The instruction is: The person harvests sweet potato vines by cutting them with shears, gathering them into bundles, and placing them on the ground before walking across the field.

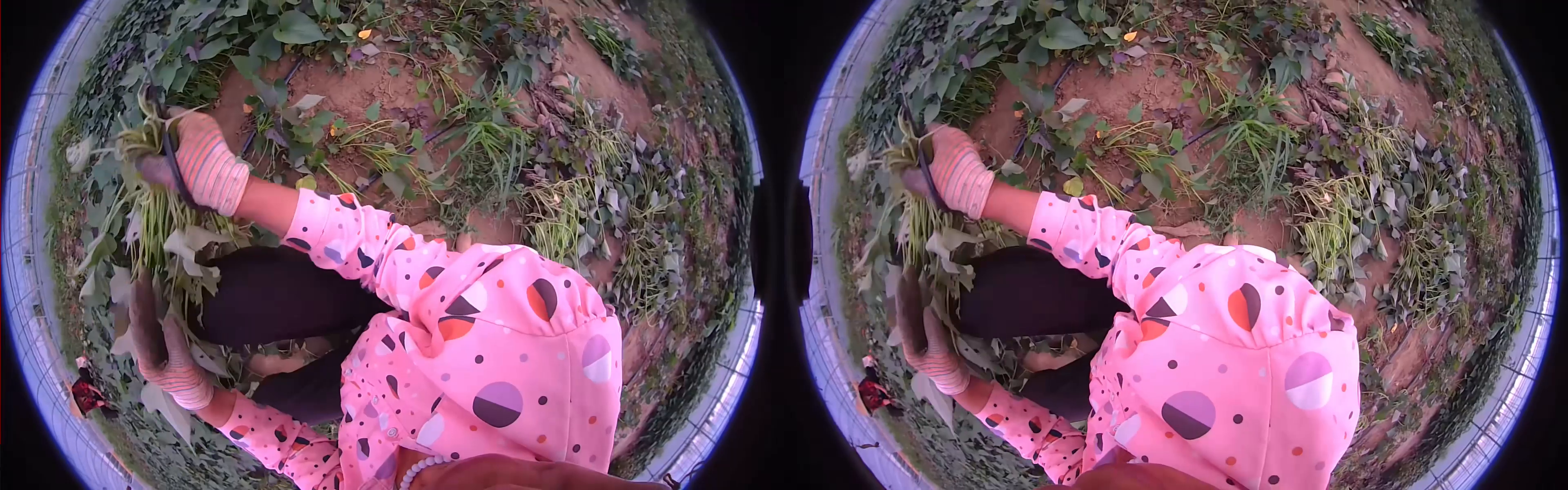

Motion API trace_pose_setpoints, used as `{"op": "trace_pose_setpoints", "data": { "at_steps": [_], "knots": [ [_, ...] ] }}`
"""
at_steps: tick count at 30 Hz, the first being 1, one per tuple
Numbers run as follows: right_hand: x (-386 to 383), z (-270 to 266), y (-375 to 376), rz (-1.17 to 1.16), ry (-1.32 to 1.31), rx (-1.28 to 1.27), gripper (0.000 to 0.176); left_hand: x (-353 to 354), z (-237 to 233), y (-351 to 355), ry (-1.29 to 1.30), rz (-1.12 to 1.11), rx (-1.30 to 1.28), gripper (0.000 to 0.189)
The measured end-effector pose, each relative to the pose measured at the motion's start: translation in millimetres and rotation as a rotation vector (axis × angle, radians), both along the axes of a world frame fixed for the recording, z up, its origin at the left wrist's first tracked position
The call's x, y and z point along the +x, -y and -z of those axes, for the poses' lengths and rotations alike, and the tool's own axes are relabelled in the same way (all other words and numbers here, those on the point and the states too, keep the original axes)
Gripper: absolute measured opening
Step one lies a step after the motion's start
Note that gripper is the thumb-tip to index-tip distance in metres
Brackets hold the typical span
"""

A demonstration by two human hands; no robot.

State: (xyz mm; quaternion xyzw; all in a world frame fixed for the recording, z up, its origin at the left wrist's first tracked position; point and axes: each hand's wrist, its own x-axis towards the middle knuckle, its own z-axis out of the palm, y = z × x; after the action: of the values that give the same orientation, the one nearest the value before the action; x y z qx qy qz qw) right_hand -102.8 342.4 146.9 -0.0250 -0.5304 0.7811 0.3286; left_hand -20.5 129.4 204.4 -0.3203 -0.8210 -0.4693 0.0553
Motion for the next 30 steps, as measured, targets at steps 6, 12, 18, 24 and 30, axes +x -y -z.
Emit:
{"op": "trace_pose_setpoints", "data": {
  "at_steps": [6,12,18,24,30],
  "knots": [
    [106.7,-83.5,-175.9,0.529,0.229,0.667,0.02,15.4,0.7,75.3,0.113,-0.255,0.089,0.038],
    [137.7,-76.4,-296.9,0.637,0.924,1.702,0.039,15.8,43.0,146.9,0.36,-0.517,0.356,0.036],
    [105.8,149.3,-328.4,-0.034,1.38,1.657,0.039,36.9,68.2,154.5,0.496,-0.592,0.452,0.036],
    [133.5,375.4,-284.1,-0.145,1.613,1.387,0.071,71.7,77.6,170.6,0.536,-0.683,0.396,0.032],
    [114.6,283.7,-288.2,-0.14,1.466,1.486,0.073,91.6,99.6,199.3,0.556,-0.774,0.448,0.032]
  ]
}}
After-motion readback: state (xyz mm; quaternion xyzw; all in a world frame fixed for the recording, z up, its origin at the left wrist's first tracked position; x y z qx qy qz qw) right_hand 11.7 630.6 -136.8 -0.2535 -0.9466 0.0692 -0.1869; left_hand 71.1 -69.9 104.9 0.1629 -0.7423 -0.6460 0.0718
